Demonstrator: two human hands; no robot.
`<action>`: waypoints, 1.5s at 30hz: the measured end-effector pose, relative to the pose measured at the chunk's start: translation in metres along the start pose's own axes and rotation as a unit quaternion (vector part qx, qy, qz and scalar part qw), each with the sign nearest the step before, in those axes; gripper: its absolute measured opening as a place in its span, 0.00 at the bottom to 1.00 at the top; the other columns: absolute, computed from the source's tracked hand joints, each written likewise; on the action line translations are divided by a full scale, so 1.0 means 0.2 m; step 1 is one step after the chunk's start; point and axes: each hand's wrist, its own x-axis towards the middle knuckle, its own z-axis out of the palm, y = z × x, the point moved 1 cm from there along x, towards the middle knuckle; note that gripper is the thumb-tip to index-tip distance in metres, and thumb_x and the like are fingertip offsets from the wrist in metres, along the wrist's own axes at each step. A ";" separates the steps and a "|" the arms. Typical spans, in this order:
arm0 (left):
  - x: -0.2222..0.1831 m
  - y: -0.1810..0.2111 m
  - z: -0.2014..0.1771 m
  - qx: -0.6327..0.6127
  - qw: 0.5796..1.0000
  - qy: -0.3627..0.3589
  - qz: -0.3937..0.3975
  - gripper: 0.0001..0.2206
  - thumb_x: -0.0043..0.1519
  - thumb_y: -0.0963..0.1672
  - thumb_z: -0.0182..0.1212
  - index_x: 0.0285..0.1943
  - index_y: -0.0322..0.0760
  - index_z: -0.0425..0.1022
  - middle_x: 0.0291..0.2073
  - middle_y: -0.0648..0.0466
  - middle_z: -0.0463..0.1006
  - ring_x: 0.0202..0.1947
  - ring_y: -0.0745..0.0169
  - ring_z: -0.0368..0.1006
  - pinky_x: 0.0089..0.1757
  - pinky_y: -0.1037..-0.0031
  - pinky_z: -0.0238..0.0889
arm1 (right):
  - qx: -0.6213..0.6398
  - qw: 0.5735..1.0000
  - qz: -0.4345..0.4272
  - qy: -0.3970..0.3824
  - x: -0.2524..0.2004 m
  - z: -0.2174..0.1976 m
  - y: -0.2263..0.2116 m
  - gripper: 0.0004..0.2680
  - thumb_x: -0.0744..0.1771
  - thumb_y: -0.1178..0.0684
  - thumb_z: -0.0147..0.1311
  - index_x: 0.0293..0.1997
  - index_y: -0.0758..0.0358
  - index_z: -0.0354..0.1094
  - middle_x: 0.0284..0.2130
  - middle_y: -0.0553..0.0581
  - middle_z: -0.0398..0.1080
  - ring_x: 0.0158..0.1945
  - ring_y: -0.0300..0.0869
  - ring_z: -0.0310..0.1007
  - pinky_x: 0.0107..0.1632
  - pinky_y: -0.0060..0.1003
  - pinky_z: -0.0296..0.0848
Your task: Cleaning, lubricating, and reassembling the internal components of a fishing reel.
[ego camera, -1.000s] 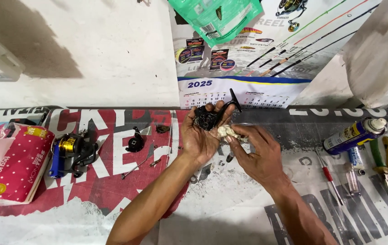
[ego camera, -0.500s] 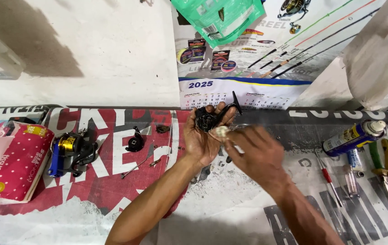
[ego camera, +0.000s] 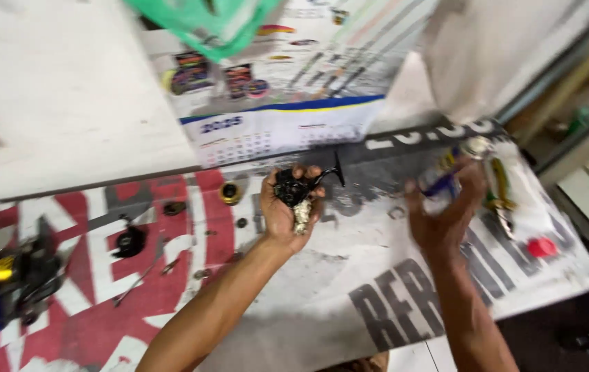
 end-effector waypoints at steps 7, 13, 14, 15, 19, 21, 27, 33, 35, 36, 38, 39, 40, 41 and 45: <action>0.00 -0.25 0.11 0.043 0.999 0.023 -0.001 0.18 0.65 0.57 0.41 0.40 0.44 0.66 0.39 0.43 0.82 0.29 0.48 0.78 0.14 0.71 0.65 | -0.040 0.961 0.236 -0.139 0.07 -0.04 0.35 0.38 0.66 0.47 0.67 0.79 0.65 0.37 0.72 0.77 0.42 0.76 0.71 0.41 0.74 0.67 0.47; 0.01 -0.25 0.10 0.088 0.995 0.007 0.037 0.18 0.66 0.57 0.41 0.40 0.45 0.66 0.39 0.44 0.81 0.30 0.50 0.78 0.14 0.72 0.66 | 0.032 0.981 0.169 -0.095 -0.02 0.07 0.44 0.29 0.71 0.51 0.60 0.78 0.66 0.41 0.66 0.86 0.53 0.66 0.81 0.58 0.65 0.75 0.59; 0.01 -0.24 0.11 0.085 0.995 0.001 0.045 0.18 0.65 0.57 0.42 0.40 0.44 0.66 0.39 0.44 0.81 0.30 0.50 0.79 0.14 0.72 0.66 | -0.004 0.997 0.071 -0.037 -0.07 0.07 0.51 0.30 0.67 0.51 0.66 0.74 0.72 0.49 0.60 0.85 0.60 0.60 0.79 0.64 0.65 0.69 0.61; 0.01 -0.22 0.13 0.082 0.995 -0.006 0.053 0.18 0.65 0.56 0.43 0.40 0.43 0.66 0.40 0.43 0.81 0.31 0.49 0.79 0.15 0.72 0.66 | -0.040 0.999 -0.026 0.021 -0.12 0.09 0.56 0.31 0.63 0.52 0.73 0.70 0.78 0.58 0.54 0.84 0.66 0.53 0.77 0.71 0.64 0.64 0.63; -0.03 -0.16 0.19 0.125 0.988 0.034 0.085 0.19 0.65 0.57 0.41 0.40 0.44 0.65 0.39 0.45 0.81 0.31 0.52 0.79 0.15 0.74 0.66 | -0.021 0.998 -0.048 -0.032 -0.15 0.07 0.04 0.25 0.60 0.47 0.72 0.60 0.64 0.67 0.51 0.71 0.69 0.48 0.64 0.74 0.56 0.53 0.70; -0.03 -0.16 0.20 0.119 0.988 0.035 0.094 0.18 0.65 0.56 0.43 0.39 0.43 0.66 0.39 0.45 0.81 0.32 0.51 0.79 0.16 0.71 0.66 | -0.021 0.991 -0.082 -0.101 -0.14 0.08 -0.22 0.16 0.55 0.41 0.71 0.44 0.43 0.80 0.47 0.50 0.74 0.41 0.45 0.78 0.44 0.36 0.80; 0.01 -0.14 0.11 0.094 0.983 0.055 0.145 0.17 0.65 0.55 0.44 0.39 0.40 0.66 0.41 0.41 0.80 0.38 0.50 0.78 0.31 0.71 0.71 | 0.066 0.963 -0.017 -0.261 -0.01 0.12 -0.46 0.26 0.59 0.46 0.63 0.65 0.29 0.66 0.48 0.50 0.67 0.37 0.52 0.79 0.37 0.49 0.81; -0.09 -0.10 0.38 0.126 0.962 0.172 0.173 0.15 0.66 0.53 0.49 0.38 0.42 0.71 0.35 0.48 0.81 0.34 0.61 0.75 0.34 0.79 0.67 | 0.086 0.942 0.014 -0.325 0.10 0.10 -0.58 0.24 0.61 0.53 0.59 0.66 0.40 0.64 0.44 0.61 0.65 0.34 0.63 0.78 0.36 0.60 0.81; -0.07 -0.10 0.26 0.112 0.964 0.174 0.165 0.16 0.65 0.53 0.50 0.37 0.41 0.72 0.35 0.46 0.81 0.35 0.59 0.75 0.34 0.78 0.67 | 0.076 0.939 0.018 -0.334 0.09 0.11 -0.58 0.24 0.61 0.52 0.59 0.66 0.38 0.64 0.44 0.60 0.65 0.34 0.63 0.78 0.35 0.60 0.81; -0.07 -0.10 0.20 0.099 0.966 0.179 0.158 0.16 0.65 0.54 0.51 0.37 0.40 0.72 0.35 0.44 0.81 0.35 0.57 0.76 0.35 0.76 0.68 | 0.068 0.936 0.023 -0.346 0.09 0.11 -0.58 0.24 0.61 0.51 0.59 0.66 0.37 0.64 0.44 0.60 0.65 0.34 0.62 0.79 0.34 0.61 0.80; -0.08 -0.09 0.25 0.107 0.965 0.183 0.157 0.16 0.65 0.54 0.51 0.37 0.40 0.73 0.34 0.45 0.81 0.35 0.59 0.76 0.34 0.77 0.68 | 0.056 0.934 0.027 -0.352 0.09 0.12 -0.59 0.24 0.61 0.51 0.60 0.65 0.36 0.64 0.44 0.59 0.65 0.34 0.62 0.79 0.35 0.60 0.80; -0.08 -0.09 0.27 0.115 0.963 0.187 0.158 0.16 0.65 0.54 0.51 0.37 0.40 0.73 0.34 0.46 0.81 0.34 0.61 0.75 0.34 0.78 0.68 | 0.045 0.932 0.031 -0.358 0.09 0.12 -0.60 0.24 0.61 0.50 0.60 0.65 0.35 0.64 0.43 0.59 0.66 0.34 0.62 0.79 0.35 0.60 0.80; -0.08 -0.08 0.30 0.115 0.963 0.185 0.158 0.16 0.65 0.54 0.51 0.37 0.40 0.73 0.34 0.46 0.81 0.34 0.61 0.75 0.34 0.78 0.68 | 0.045 0.933 0.030 -0.357 0.09 0.12 -0.60 0.24 0.61 0.50 0.60 0.65 0.35 0.64 0.43 0.59 0.66 0.34 0.62 0.79 0.35 0.60 0.80; -0.09 -0.08 0.33 0.119 0.963 0.175 0.169 0.16 0.66 0.53 0.50 0.37 0.40 0.73 0.33 0.48 0.80 0.34 0.64 0.75 0.35 0.80 0.67 | 0.048 0.934 0.031 -0.354 0.10 0.12 -0.60 0.24 0.61 0.50 0.60 0.65 0.35 0.64 0.44 0.59 0.65 0.34 0.63 0.79 0.34 0.62 0.80; -0.09 -0.08 0.34 0.119 0.967 0.144 0.171 0.17 0.66 0.53 0.48 0.38 0.38 0.71 0.34 0.46 0.79 0.38 0.63 0.76 0.39 0.79 0.69 | 0.018 0.935 0.024 -0.352 0.08 0.13 -0.61 0.25 0.60 0.50 0.59 0.65 0.32 0.64 0.45 0.57 0.64 0.33 0.62 0.78 0.35 0.63 0.80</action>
